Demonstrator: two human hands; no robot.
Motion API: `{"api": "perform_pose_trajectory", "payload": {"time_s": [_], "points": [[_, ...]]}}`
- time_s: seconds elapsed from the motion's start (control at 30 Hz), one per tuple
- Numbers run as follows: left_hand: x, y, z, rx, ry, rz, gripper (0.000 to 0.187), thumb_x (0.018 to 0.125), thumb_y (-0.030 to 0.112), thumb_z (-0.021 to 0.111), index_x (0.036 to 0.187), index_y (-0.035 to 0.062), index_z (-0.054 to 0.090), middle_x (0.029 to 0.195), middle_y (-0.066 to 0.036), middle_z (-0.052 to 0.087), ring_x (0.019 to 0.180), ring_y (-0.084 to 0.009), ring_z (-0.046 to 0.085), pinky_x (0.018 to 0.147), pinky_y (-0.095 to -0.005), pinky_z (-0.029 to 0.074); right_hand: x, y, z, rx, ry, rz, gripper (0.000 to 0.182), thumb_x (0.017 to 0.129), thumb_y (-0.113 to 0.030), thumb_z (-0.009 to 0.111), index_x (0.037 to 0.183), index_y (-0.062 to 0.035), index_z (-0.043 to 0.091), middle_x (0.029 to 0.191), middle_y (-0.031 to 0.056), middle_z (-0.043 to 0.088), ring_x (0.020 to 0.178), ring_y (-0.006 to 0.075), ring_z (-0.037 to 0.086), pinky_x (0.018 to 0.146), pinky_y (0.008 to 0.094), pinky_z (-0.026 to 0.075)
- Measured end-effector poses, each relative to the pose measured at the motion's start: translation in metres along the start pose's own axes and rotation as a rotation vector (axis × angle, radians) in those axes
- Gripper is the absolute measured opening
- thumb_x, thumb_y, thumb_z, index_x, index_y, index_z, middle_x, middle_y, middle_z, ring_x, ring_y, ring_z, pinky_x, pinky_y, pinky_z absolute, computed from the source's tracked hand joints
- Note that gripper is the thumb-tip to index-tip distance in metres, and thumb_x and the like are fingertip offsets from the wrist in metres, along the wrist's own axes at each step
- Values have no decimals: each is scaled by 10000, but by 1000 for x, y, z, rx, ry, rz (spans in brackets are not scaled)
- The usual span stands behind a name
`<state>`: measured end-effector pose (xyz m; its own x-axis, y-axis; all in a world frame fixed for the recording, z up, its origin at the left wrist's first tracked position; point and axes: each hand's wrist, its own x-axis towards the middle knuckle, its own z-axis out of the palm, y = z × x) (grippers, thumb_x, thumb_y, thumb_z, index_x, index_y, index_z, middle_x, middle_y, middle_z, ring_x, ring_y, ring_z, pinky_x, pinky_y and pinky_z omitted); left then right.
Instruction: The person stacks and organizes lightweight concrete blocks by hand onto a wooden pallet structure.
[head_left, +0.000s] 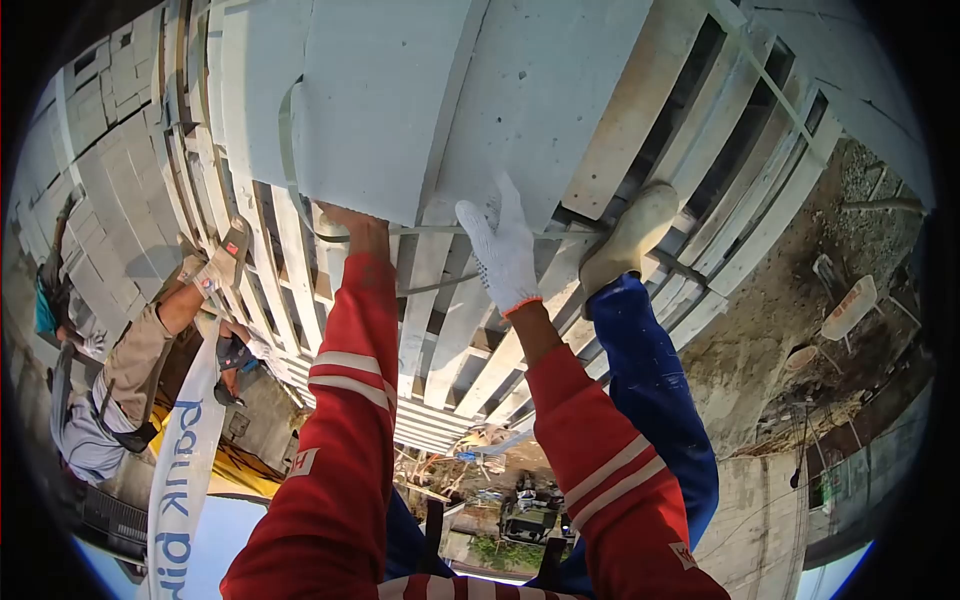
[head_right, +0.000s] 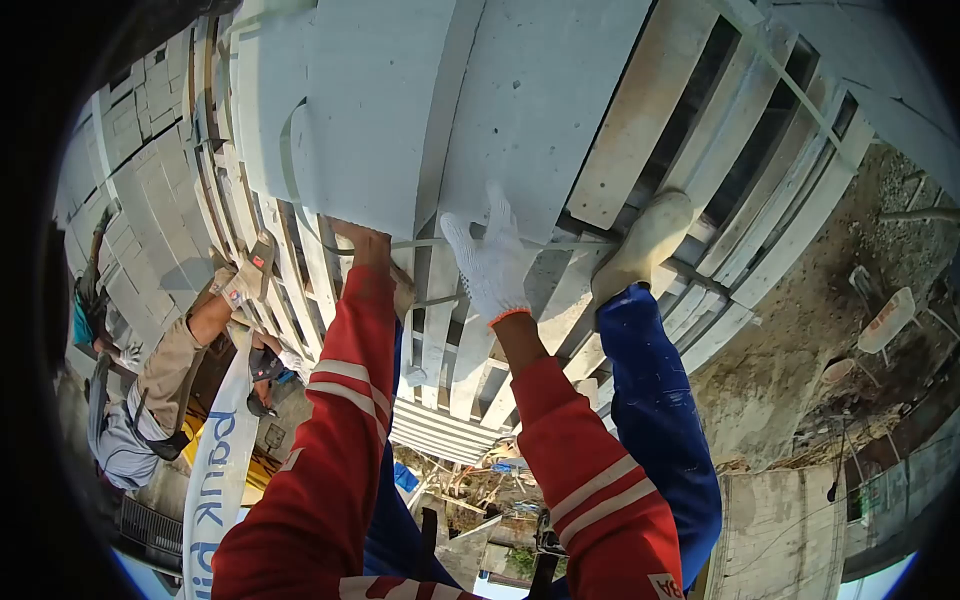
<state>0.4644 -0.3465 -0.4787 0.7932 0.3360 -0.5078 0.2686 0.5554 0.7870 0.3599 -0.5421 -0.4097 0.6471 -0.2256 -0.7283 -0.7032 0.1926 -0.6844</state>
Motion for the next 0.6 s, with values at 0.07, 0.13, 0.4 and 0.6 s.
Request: {"api": "perform_pose_trajectory", "payload": {"time_s": [0.07, 0.13, 0.4, 0.6], "points": [[-17, 9, -2, -158, -121, -40, 644, 983, 574, 295, 1368, 91, 476, 1304, -70, 545, 1168, -275, 565, 936, -415, 525, 0, -9, -5, 125, 4, 21, 798, 930, -458, 629, 1499, -8, 298, 1461, 184, 427, 1337, 282, 444, 1071, 368, 404], [-50, 11, 12, -151, 33, 9, 681, 971, 618, 296, 1386, 104, 460, 1311, -66, 540, 1186, -266, 552, 950, -415, 513, 5, -9, -17, 375, -27, 102, 763, 961, -435, 595, 1530, -57, 255, 1506, 160, 364, 1366, 270, 400, 1093, 382, 367], [-179, 30, 86, -194, 231, -305, 589, 920, 388, 614, 1406, 108, 436, 1322, -78, 520, 1224, -250, 507, 1014, -435, 435, 87, -97, -56, 647, -116, 226, 730, 894, -505, 632, 1437, -65, 422, 1350, 182, 533, 1214, 298, 545, 995, 430, 465], [-267, 134, 153, -108, 490, -369, 575, 817, 131, 716, 1343, 102, 486, 1271, -92, 535, 1184, -231, 523, 995, -409, 434, -23, -203, -74, 601, -41, 142, 574, 824, -384, 704, 1240, -15, 565, 1084, 132, 643, 932, 241, 639, 836, 353, 538]]}}
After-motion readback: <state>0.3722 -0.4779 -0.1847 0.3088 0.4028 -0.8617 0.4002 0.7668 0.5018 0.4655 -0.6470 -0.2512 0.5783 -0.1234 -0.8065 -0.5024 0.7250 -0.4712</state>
